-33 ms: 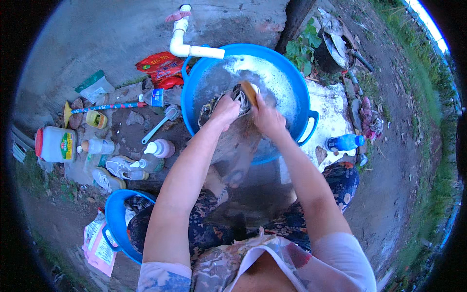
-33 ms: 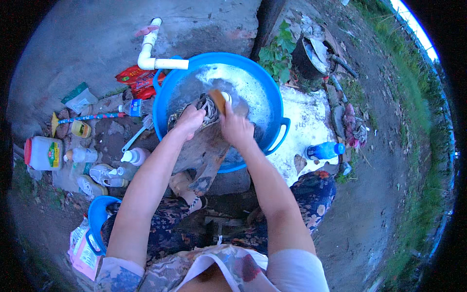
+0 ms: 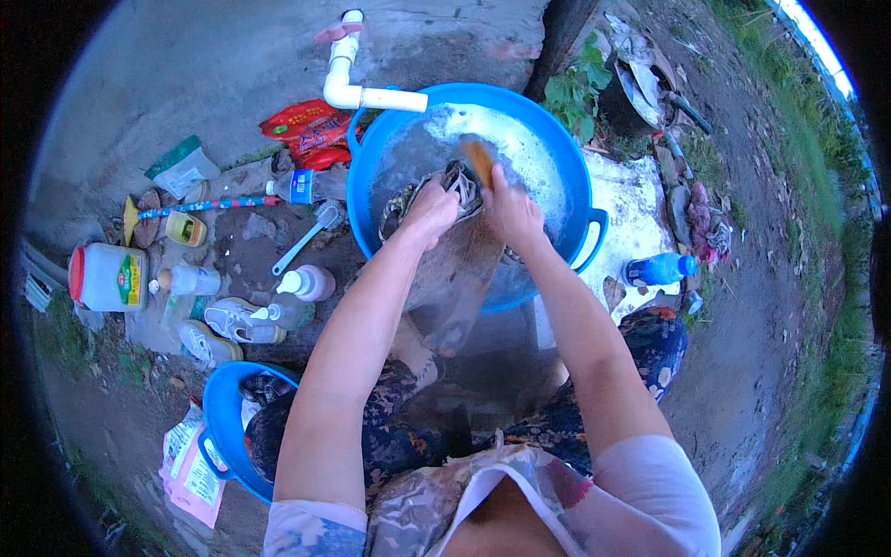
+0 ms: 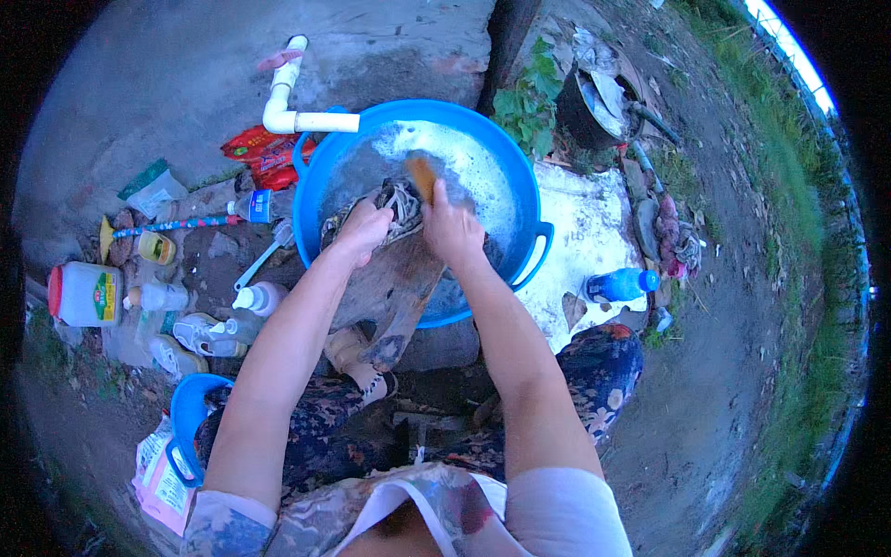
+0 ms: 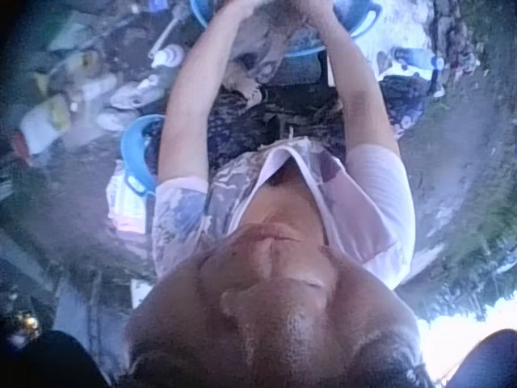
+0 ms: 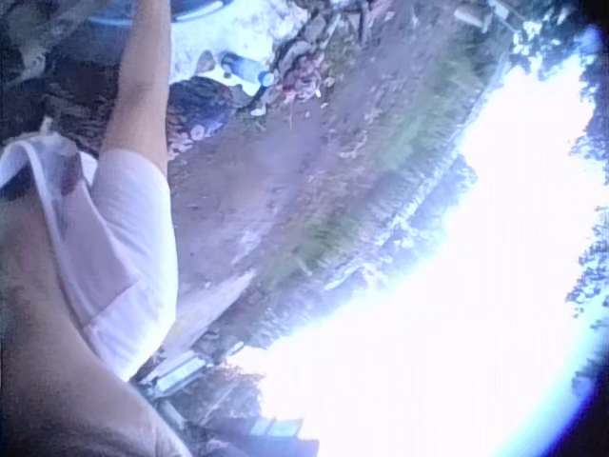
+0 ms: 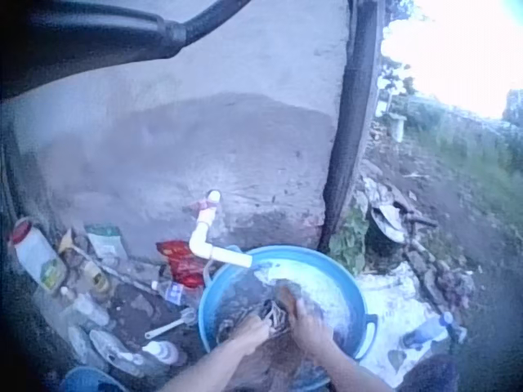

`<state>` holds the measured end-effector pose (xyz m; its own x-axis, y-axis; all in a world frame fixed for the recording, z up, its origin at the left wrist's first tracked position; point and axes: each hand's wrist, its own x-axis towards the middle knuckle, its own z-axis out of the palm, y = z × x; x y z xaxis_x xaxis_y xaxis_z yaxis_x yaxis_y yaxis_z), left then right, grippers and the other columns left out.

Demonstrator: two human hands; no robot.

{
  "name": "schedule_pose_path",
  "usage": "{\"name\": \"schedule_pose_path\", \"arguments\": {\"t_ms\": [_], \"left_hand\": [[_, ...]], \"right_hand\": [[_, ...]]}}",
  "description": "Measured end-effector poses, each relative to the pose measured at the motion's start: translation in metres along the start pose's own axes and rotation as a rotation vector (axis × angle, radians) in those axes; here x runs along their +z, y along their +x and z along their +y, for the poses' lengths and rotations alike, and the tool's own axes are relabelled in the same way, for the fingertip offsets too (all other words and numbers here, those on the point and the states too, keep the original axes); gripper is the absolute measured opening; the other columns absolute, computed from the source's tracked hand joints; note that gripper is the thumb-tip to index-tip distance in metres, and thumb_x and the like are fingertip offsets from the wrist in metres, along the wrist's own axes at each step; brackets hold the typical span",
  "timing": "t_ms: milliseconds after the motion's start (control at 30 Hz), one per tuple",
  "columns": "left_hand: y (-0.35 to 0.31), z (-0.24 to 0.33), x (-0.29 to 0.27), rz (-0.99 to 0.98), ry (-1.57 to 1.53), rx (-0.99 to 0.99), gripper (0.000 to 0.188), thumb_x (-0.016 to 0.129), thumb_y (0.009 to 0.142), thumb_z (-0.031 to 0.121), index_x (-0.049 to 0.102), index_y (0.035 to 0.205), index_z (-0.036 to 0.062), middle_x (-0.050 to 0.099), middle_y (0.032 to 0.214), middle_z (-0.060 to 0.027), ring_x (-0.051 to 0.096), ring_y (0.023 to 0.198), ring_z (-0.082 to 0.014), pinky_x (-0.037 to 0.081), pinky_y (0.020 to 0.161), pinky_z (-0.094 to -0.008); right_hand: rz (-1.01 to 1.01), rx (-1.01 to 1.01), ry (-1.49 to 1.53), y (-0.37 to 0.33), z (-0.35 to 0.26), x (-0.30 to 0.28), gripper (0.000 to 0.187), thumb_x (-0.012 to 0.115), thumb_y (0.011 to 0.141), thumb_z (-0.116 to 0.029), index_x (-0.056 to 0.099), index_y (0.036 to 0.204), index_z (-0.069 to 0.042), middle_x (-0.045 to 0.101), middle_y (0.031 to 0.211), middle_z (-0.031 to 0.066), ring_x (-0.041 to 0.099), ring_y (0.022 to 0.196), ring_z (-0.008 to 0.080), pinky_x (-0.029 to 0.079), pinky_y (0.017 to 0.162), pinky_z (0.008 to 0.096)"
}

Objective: The person scrubs a white sneaker with a brush in a blue basin of soapy water, then rinses it under a tap. They repeat the process with a second patterned sneaker, scrubbing and rinsing each shoe thoroughly.

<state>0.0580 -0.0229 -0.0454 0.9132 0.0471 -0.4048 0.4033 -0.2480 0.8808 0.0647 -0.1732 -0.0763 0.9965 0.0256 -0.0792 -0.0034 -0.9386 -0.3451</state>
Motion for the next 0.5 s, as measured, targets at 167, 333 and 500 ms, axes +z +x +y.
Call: {"name": "schedule_pose_path", "arguments": {"t_ms": [167, 333, 500], "left_hand": [[0.014, -0.005, -0.007, -0.123, -0.125, -0.17, 0.04, 0.055, 0.079, 0.024, 0.057, 0.11, -0.0012, 0.06, 0.106, -0.0151, 0.055, 0.098, -0.0227, 0.04, 0.088, -0.0338], [0.032, -0.029, -0.009, 0.009, -0.489, -0.174, 0.056, 0.046, 0.091, 0.045, 0.05, 0.119, -0.0035, 0.055, 0.121, -0.0167, 0.055, 0.105, -0.0237, 0.04, 0.093, -0.0374], [-0.01, 0.009, 0.013, 0.045, 0.163, -0.003, 0.051, 0.048, 0.089, 0.032, 0.055, 0.106, -0.0153, 0.059, 0.109, -0.0276, 0.057, 0.102, -0.0342, 0.042, 0.087, -0.0399]], "right_hand": [[-0.017, 0.003, -0.031, -0.021, -0.018, -0.001, 0.056, 0.047, 0.089, -0.037, 0.032, 0.137, -0.011, 0.062, 0.098, 0.0266, 0.063, 0.086, 0.0393, 0.051, 0.071, 0.0492], [-0.115, -0.057, 0.024, -0.04, -0.019, -0.019, 0.055, 0.041, 0.091, -0.039, 0.027, 0.141, -0.02, 0.064, 0.091, 0.0237, 0.063, 0.082, 0.0409, 0.05, 0.077, 0.0498], [0.007, 0.173, 0.032, 0.028, 0.002, 0.011, 0.054, 0.042, 0.091, -0.039, 0.029, 0.14, -0.019, 0.063, 0.09, 0.0266, 0.062, 0.083, 0.0429, 0.049, 0.077, 0.0511]]}}
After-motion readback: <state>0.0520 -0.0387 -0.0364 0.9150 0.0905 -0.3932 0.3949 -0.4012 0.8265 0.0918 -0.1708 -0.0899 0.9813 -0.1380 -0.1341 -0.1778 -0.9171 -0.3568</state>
